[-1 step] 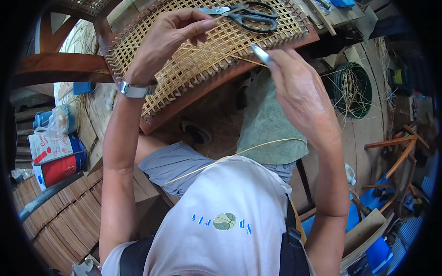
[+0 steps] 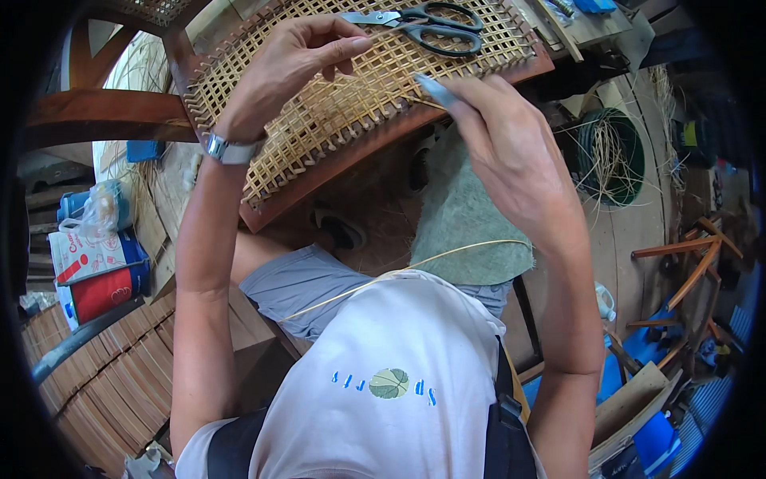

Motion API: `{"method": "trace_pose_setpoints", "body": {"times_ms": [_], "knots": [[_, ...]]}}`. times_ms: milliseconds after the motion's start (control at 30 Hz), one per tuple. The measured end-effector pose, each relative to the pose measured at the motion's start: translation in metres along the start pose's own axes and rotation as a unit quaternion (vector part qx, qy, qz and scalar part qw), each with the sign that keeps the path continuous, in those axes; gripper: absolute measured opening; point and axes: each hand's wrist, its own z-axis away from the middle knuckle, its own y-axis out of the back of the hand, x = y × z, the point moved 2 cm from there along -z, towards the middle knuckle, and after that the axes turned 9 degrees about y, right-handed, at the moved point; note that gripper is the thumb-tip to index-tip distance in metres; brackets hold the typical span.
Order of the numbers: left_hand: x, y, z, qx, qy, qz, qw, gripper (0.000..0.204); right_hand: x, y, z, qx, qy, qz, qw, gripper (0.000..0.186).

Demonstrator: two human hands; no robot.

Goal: Weaving cane strands into a wooden chair frame to repair a seat.

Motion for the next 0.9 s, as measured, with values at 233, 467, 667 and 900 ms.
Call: {"method": "trace_pose_setpoints", "body": {"times_ms": [233, 467, 667, 900], "knots": [[-0.022, 0.015, -0.011, 0.0, 0.012, -0.081, 0.997, 0.035, -0.002, -0.046, -0.033, 0.036, 0.029, 0.055, 0.997, 0.015], [0.011, 0.016, 0.001, -0.002, -0.015, -0.105, 0.994, 0.022, 0.006, -0.066, -0.04, 0.013, 0.032, 0.132, 0.991, 0.02], [-0.005, 0.021, -0.012, -0.031, 0.005, -0.155, 0.987, 0.018, 0.01, -0.082, -0.045, 0.037, 0.007, 0.116, 0.993, 0.023], [0.009, 0.026, -0.015, -0.051, 0.013, -0.275, 0.96, 0.018, 0.02, -0.088, -0.049, 0.059, 0.027, 0.127, 0.99, 0.028]]}}
